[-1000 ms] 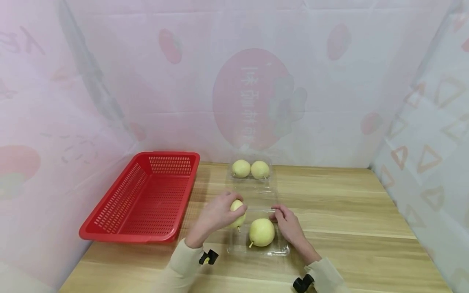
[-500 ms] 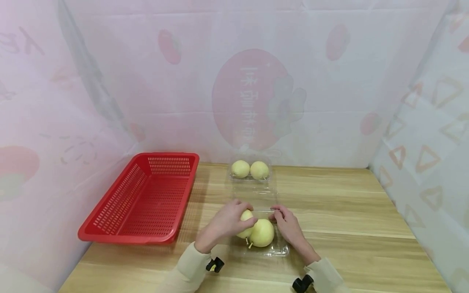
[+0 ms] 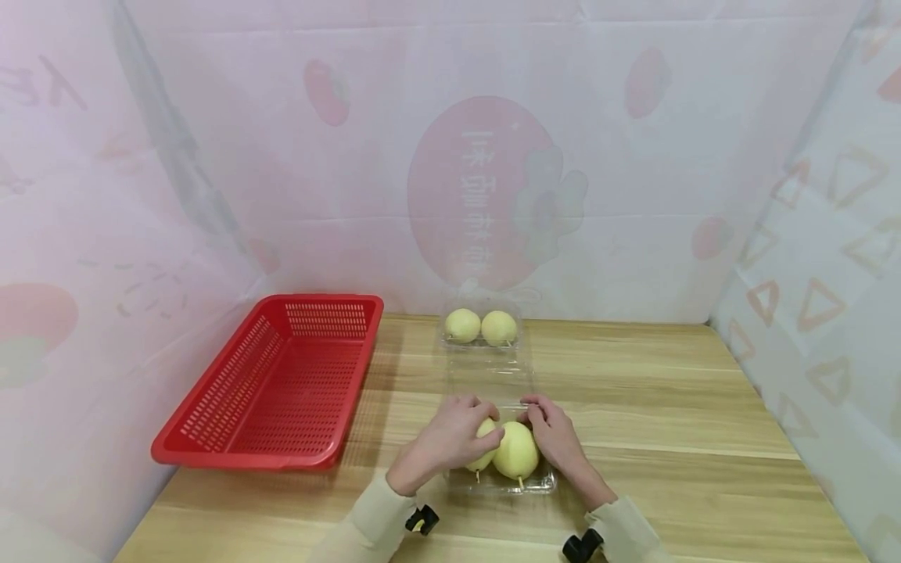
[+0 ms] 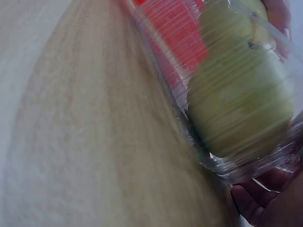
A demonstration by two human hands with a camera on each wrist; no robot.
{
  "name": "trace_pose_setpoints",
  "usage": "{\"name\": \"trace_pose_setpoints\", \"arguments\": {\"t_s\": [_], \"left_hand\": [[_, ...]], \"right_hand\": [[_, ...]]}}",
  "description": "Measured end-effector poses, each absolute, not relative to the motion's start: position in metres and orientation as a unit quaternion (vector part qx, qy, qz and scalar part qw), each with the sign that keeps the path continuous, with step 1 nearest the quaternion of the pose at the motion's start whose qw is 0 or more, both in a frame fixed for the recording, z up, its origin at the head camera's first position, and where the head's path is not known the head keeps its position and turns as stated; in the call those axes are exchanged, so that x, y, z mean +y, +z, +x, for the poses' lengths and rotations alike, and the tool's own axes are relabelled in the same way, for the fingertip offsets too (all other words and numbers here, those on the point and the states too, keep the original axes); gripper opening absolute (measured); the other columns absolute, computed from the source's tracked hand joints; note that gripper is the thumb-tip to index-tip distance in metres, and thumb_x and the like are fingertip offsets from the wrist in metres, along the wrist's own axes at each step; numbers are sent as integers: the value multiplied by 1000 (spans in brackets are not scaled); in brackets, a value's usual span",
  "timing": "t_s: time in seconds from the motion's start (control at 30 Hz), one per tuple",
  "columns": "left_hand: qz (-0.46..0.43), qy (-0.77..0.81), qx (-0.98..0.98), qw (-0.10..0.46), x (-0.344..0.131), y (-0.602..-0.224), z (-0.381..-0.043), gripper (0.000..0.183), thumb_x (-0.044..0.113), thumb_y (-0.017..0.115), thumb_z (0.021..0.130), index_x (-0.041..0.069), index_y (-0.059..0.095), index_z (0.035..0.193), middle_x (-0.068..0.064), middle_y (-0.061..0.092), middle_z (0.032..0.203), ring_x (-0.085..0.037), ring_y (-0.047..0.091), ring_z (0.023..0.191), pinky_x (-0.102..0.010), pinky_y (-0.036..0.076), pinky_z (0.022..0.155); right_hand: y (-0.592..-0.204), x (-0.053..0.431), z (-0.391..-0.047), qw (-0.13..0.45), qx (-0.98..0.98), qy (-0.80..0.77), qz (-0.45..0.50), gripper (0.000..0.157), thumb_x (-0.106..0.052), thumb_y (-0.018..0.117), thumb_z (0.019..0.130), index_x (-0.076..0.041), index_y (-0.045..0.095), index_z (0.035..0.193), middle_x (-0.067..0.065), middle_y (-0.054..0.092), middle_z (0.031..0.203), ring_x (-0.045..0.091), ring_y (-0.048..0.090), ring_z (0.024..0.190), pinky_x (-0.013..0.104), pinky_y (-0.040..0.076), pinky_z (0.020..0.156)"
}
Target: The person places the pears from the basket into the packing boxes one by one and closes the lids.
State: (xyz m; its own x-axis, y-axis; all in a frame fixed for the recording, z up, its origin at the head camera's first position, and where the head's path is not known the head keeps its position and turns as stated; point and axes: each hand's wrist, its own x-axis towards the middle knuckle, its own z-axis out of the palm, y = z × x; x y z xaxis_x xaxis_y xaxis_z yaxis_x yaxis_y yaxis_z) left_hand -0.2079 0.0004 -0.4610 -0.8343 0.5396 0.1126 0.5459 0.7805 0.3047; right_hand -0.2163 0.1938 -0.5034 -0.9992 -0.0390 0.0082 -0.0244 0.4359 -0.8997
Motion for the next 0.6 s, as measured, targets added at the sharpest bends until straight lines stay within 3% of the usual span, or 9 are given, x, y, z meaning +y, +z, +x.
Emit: {"name": "trace_pose_setpoints", "arguments": {"t_s": [0.27,0.6], "left_hand": [[-298,-174,-939,13,0,-468,-208,25,31,55,92,15,69,105,-4,65,100,-20,54,90,-30,44,80],[-307,-163,-937,16,0,-477,-214,20,33,60,92,18,70,99,0,66,95,-18,56,89,-28,45,79]], "right_hand": [[-538,203,-232,-8,851,-525,-13,29,-13,42,103,-1,62,121,12,74,99,20,69,97,22,48,86],[-540,202,-233,-13,855,-518,-17,30,-14,41,103,-3,63,120,9,75,99,15,68,96,24,49,88]]}}
